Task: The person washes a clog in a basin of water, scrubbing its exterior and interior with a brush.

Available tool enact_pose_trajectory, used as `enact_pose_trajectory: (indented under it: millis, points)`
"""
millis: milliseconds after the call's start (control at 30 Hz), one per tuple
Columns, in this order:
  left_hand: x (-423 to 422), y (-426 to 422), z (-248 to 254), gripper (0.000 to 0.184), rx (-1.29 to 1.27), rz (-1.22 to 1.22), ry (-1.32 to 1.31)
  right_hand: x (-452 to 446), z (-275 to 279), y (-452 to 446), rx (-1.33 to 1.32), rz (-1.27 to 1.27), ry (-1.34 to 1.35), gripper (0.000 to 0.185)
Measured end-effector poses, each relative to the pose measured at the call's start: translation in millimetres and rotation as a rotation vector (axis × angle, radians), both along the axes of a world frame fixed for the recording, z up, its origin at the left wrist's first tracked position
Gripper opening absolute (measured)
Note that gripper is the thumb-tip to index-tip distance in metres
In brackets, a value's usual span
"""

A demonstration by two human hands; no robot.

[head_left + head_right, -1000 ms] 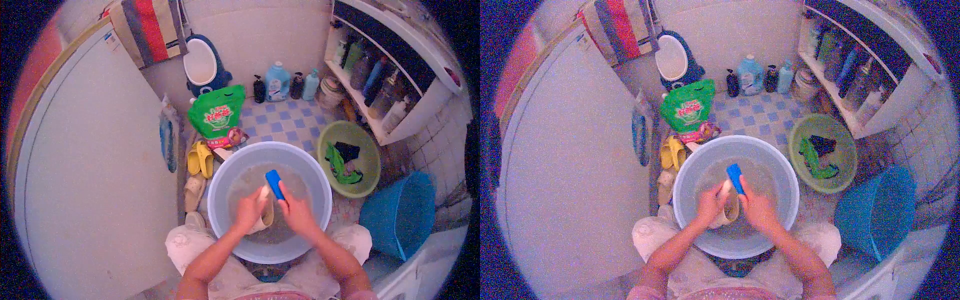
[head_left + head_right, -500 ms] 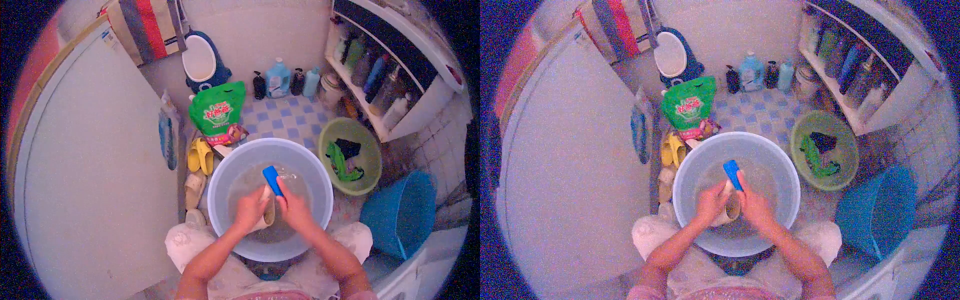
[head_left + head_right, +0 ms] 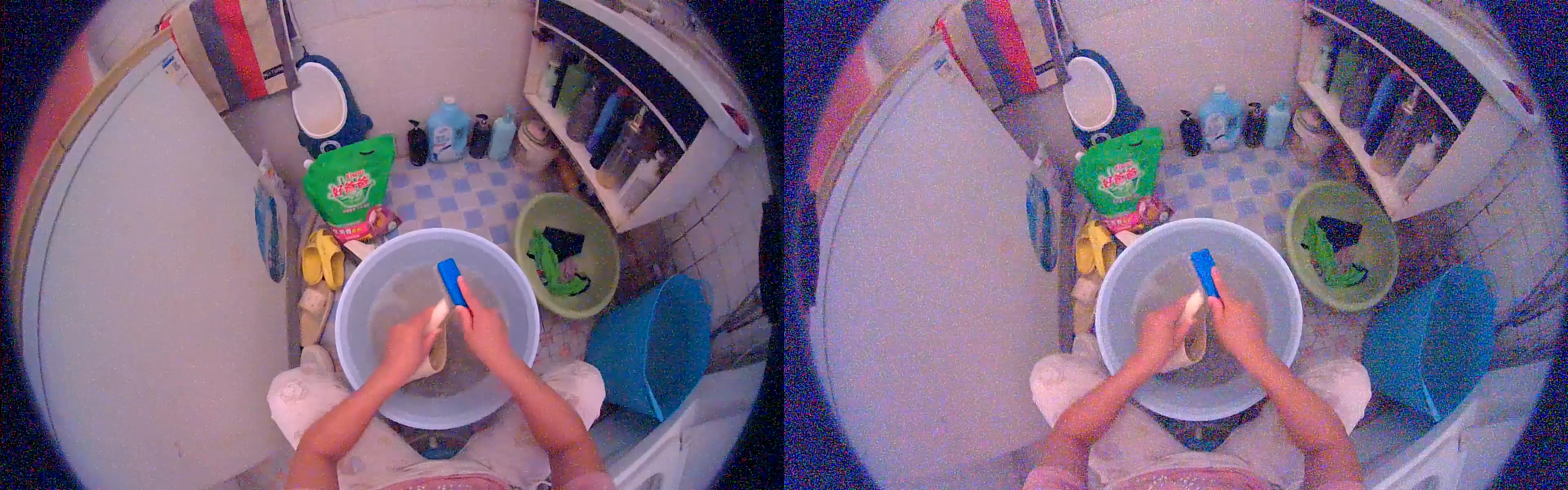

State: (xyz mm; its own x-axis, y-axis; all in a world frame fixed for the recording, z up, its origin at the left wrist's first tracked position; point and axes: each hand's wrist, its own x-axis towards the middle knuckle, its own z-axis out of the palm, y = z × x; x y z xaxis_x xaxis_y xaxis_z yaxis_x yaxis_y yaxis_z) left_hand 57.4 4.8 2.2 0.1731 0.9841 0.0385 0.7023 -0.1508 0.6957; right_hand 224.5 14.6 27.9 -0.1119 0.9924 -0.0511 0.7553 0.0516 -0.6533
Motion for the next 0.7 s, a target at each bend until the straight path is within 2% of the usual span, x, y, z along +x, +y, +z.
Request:
enact_pose_trajectory:
  millis: [100,167,267,400,467,567,700]
  points:
    - [-4.7,1.5,-9.3,0.044,0.039,0.056,-0.043,-0.4,-8.3,-9.2,0.116,0.026,-0.003,0.058]
    - [-9.5,2.6,-17.2,0.045,0.07,0.088,-0.034,-12.1,-1.9,-25.7,0.165,0.084,-0.098,0.055]
    - [-9.5,0.0,-11.7,0.045,0.052,0.077,0.001,-17.6,5.6,-23.2,0.054,0.038,0.059,0.054]
    - [-5.2,-0.3,-8.1,0.046,0.091,-0.025,0.016,2.8,0.3,3.7,-0.016,-0.051,0.031,0.056]
    - [-5.9,0.6,-2.1,0.045,0.037,0.039,-0.022,8.8,-13.4,0.4,0.142,0.022,0.047,0.056]
    - [-10.2,3.9,1.2,0.043,-0.025,0.097,-0.046,-10.6,-8.2,-22.5,0.202,0.059,0.042,0.055]
    - [-7.1,-3.1,-0.8,0.043,0.051,0.033,-0.026,-9.9,1.5,-12.3,0.036,0.001,0.107,0.054]
